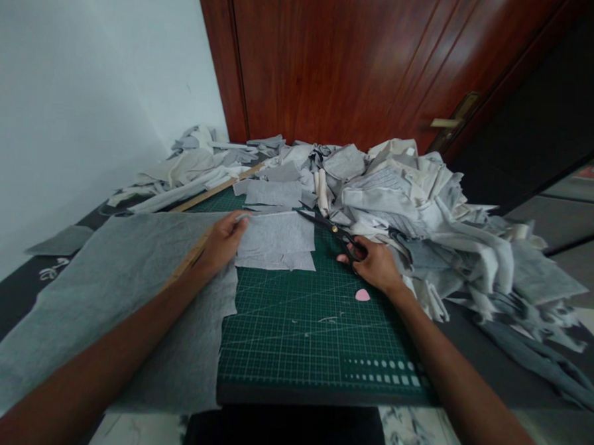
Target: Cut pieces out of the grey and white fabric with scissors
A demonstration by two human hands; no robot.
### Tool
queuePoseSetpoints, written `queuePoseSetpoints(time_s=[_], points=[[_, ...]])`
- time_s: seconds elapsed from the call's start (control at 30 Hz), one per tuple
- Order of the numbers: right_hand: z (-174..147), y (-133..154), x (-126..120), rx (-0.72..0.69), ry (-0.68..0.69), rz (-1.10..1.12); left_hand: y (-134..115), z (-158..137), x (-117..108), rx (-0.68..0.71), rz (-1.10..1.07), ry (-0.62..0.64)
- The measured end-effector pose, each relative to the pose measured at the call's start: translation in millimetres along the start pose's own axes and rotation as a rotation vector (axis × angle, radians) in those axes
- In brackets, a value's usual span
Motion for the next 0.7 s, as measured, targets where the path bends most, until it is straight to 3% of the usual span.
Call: queuePoseSetpoints(time_s=[0.23,0.7], points=[[0,-1,-2,0.018,-0.047,0.09,11,4,4,-0.048,-0.037,0.015],[1,-2,-12,-0.016,0.078,-0.061,7,3,2,-0.027,-0.024,0.008]])
Point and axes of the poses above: each hand's wrist, its own z-axis towards the middle knuckle, its own x-axis out of the palm, y = z × x, the point moved 2 cm from there along z, towards the middle knuckle, and after that the axes turned 15 degrees about -x, right-handed, at the moved point
